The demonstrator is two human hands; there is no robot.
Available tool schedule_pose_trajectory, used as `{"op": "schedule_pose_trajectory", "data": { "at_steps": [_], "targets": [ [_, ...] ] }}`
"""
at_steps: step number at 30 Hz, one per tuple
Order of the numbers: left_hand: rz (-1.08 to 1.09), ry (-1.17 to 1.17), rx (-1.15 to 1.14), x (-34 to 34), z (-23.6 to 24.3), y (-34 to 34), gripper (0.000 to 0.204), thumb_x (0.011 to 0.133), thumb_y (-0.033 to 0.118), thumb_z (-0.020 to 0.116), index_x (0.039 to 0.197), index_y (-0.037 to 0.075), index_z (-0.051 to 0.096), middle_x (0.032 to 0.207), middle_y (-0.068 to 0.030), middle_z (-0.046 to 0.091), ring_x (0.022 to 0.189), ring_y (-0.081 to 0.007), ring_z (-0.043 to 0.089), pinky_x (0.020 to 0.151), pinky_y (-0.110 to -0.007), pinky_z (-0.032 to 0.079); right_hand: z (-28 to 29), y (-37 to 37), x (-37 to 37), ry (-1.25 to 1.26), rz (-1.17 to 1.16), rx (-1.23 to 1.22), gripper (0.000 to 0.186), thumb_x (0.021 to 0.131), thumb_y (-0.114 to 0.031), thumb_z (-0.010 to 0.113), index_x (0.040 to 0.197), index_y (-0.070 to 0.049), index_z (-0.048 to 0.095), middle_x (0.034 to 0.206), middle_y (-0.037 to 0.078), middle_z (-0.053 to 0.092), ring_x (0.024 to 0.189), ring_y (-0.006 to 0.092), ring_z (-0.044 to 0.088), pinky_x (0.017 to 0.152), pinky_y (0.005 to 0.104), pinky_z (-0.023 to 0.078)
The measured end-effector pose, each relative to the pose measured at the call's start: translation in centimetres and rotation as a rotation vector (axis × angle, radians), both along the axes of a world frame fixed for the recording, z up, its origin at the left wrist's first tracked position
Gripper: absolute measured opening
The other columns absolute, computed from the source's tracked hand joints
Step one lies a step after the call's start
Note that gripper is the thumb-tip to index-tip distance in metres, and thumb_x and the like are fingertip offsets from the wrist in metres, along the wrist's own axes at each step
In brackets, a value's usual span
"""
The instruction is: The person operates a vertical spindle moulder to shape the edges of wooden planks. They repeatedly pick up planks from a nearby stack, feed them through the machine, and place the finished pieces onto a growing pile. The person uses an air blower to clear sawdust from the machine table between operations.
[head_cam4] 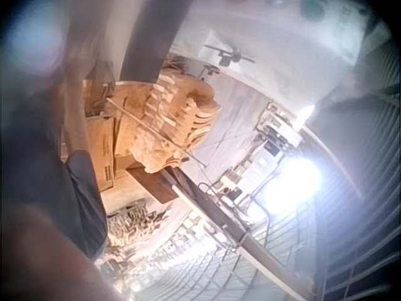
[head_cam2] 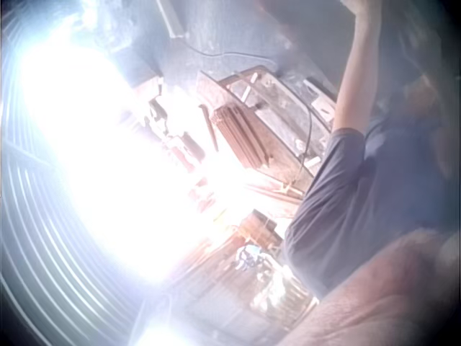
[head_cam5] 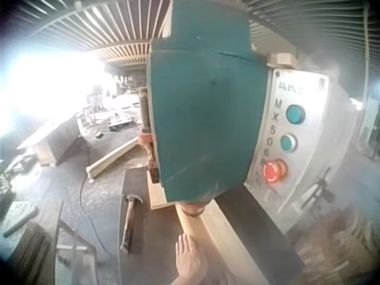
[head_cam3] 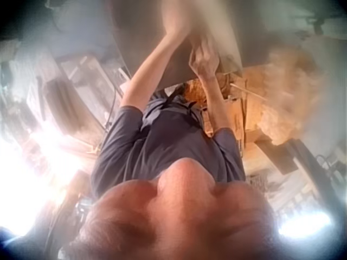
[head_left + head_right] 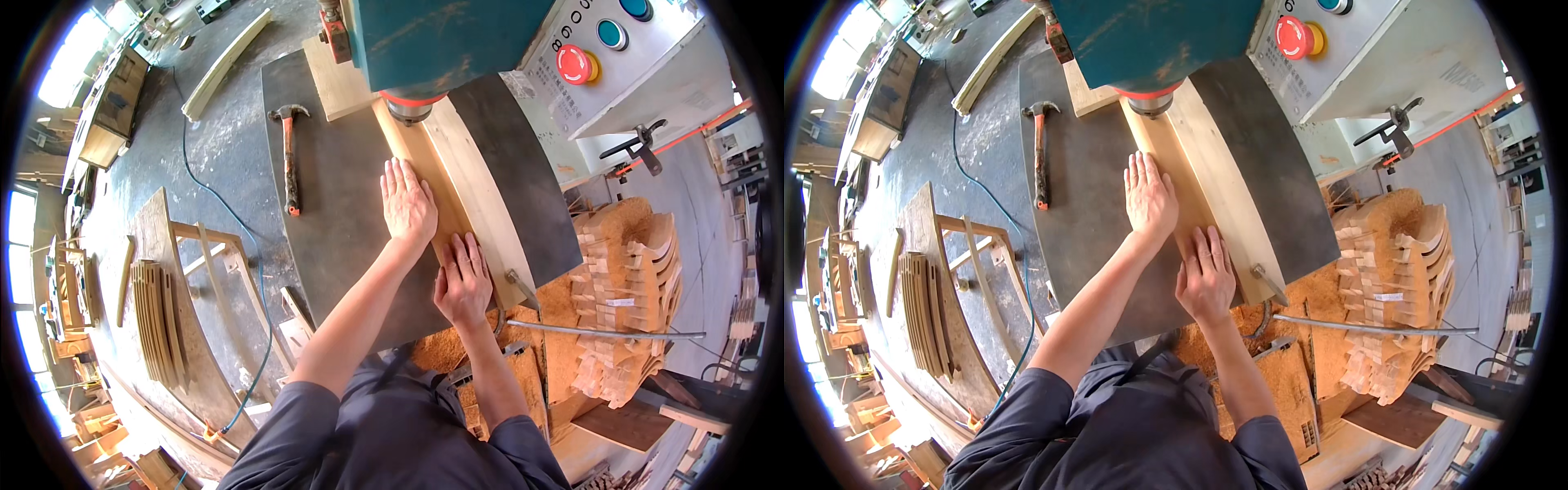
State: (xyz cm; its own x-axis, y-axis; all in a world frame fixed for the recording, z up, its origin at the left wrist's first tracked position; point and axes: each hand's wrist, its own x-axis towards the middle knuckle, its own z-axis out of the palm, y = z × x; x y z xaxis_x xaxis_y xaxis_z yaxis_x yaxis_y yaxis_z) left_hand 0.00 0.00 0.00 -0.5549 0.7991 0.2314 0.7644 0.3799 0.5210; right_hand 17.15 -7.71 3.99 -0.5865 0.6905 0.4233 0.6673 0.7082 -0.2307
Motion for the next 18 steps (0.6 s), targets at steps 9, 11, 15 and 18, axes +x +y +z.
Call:
{"op": "schedule_pose_trajectory", "data": {
  "at_steps": [9, 11, 15, 18],
  "targets": [
    [-0.038, 0.003, 0.023, 0.1, -0.1, 0.3, 0.062, 0.109, 0.025, 0.045, 0.158, -0.012, 0.036, 0.166, -0.0301, 0.039, 0.159, -0.0414, 0.030, 0.132, -0.050, 0.020, 0.0, 0.3, 0.4, 0.015, -0.010, 0.023, 0.043, 0.090, -0.011, 0.062, 0.130, 0.001, 0.072, 0.141, 0.019, 0.066, 0.141, 0.0418, 0.055, 0.118, 0.0512, 0.045],
    [-0.020, 0.030, 0.040, -0.1, -0.1, 0.1, 0.061, 0.108, 0.023, 0.048, 0.157, -0.012, 0.038, 0.165, -0.0302, 0.040, 0.158, -0.0413, 0.032, 0.132, -0.050, 0.023, -0.2, 0.1, 0.1, 0.017, -0.019, 0.028, 0.043, 0.090, -0.010, 0.063, 0.130, 0.001, 0.072, 0.141, 0.020, 0.066, 0.141, 0.0419, 0.055, 0.118, 0.0516, 0.046],
    [-0.027, 0.002, 0.010, 0.1, 0.6, -0.3, 0.062, 0.110, 0.026, 0.044, 0.158, -0.011, 0.036, 0.165, -0.0298, 0.039, 0.159, -0.0408, 0.031, 0.132, -0.050, 0.020, 0.0, -0.4, 0.2, 0.015, -0.022, -0.006, 0.043, 0.090, -0.010, 0.062, 0.130, 0.002, 0.072, 0.141, 0.020, 0.066, 0.140, 0.0419, 0.056, 0.118, 0.0518, 0.046],
    [-0.023, 0.016, 0.000, 0.0, 0.3, -0.5, 0.061, 0.110, 0.027, 0.043, 0.157, -0.011, 0.037, 0.165, -0.0295, 0.040, 0.158, -0.0405, 0.032, 0.132, -0.049, 0.021, 0.0, -0.4, 0.3, 0.035, -0.010, -0.005, 0.043, 0.090, -0.011, 0.061, 0.130, 0.003, 0.071, 0.141, 0.021, 0.066, 0.140, 0.0418, 0.057, 0.118, 0.0517, 0.046]
  ]
}}
